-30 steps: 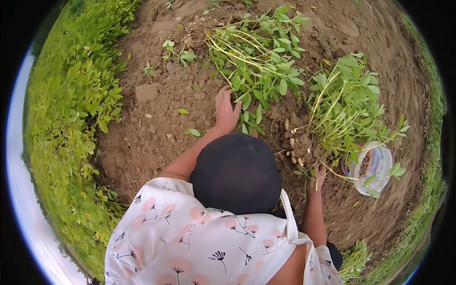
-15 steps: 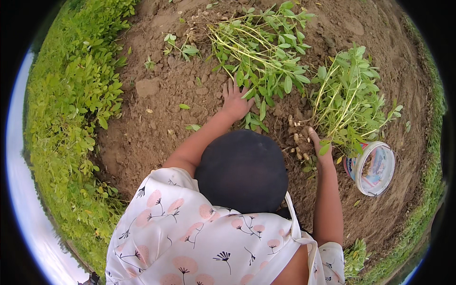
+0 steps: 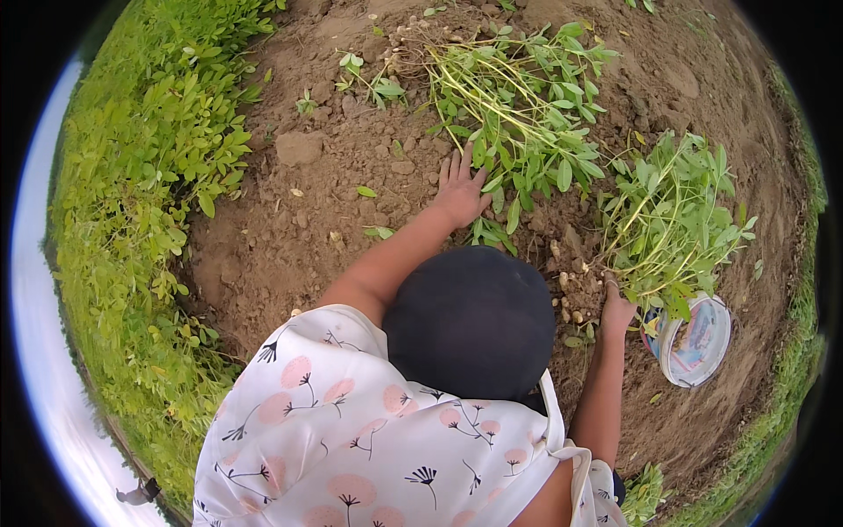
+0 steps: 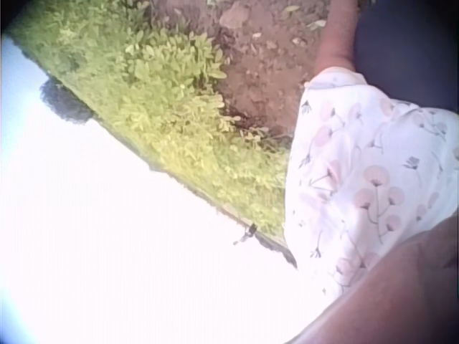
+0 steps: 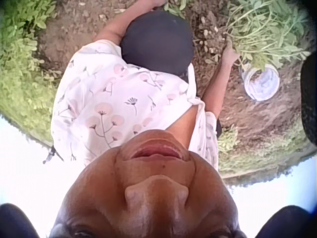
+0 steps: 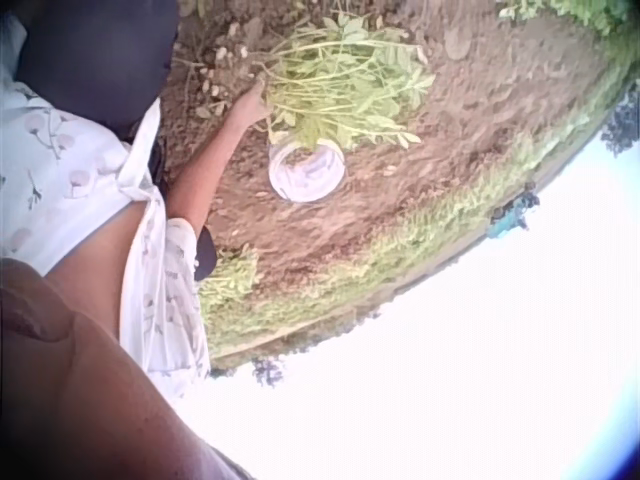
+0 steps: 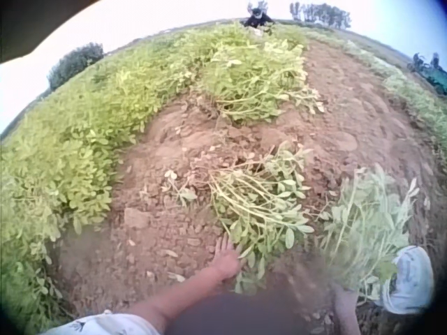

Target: The person kneels on the ground and pulls peanut plants from the soil by hand. They shake the roots to dislodge soil and place the harvested peanuts into a nearby bucket.

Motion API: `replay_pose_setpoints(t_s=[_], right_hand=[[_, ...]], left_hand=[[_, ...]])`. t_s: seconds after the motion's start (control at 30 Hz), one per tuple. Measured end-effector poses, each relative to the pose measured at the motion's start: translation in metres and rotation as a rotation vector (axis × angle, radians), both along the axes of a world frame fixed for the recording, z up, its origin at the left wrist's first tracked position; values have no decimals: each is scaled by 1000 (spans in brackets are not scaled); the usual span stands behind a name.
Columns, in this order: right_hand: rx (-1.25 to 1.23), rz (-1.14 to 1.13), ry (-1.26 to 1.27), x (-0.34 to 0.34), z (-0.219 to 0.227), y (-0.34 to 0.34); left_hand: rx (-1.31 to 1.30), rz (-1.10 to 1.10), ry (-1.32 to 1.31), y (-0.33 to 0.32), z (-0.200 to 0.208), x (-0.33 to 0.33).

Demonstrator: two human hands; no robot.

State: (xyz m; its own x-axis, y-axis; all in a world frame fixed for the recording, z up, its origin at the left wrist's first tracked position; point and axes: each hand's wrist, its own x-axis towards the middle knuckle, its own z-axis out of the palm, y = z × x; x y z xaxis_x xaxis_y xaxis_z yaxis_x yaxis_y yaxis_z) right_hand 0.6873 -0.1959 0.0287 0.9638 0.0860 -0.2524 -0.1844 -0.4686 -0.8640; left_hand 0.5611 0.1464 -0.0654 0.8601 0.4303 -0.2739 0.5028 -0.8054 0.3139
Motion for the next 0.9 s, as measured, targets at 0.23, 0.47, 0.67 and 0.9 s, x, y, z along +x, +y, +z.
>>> replay_pose_setpoints(t_s=[0.23, 0.47, 0.67, 0.9], right_hand=[[-49, 127, 215, 36, 103, -26], [-612, 377, 133, 37, -94, -80], [-500, 238, 120, 21, -109, -72], [-485, 202, 138, 24, -121, -89]], left_hand=[[-2, 23, -68, 1, 2, -13], [-2, 18, -81, -2, 4, 0], [-11, 39, -78, 0, 3, -9], [-22, 32, -85, -4, 5, -3]])
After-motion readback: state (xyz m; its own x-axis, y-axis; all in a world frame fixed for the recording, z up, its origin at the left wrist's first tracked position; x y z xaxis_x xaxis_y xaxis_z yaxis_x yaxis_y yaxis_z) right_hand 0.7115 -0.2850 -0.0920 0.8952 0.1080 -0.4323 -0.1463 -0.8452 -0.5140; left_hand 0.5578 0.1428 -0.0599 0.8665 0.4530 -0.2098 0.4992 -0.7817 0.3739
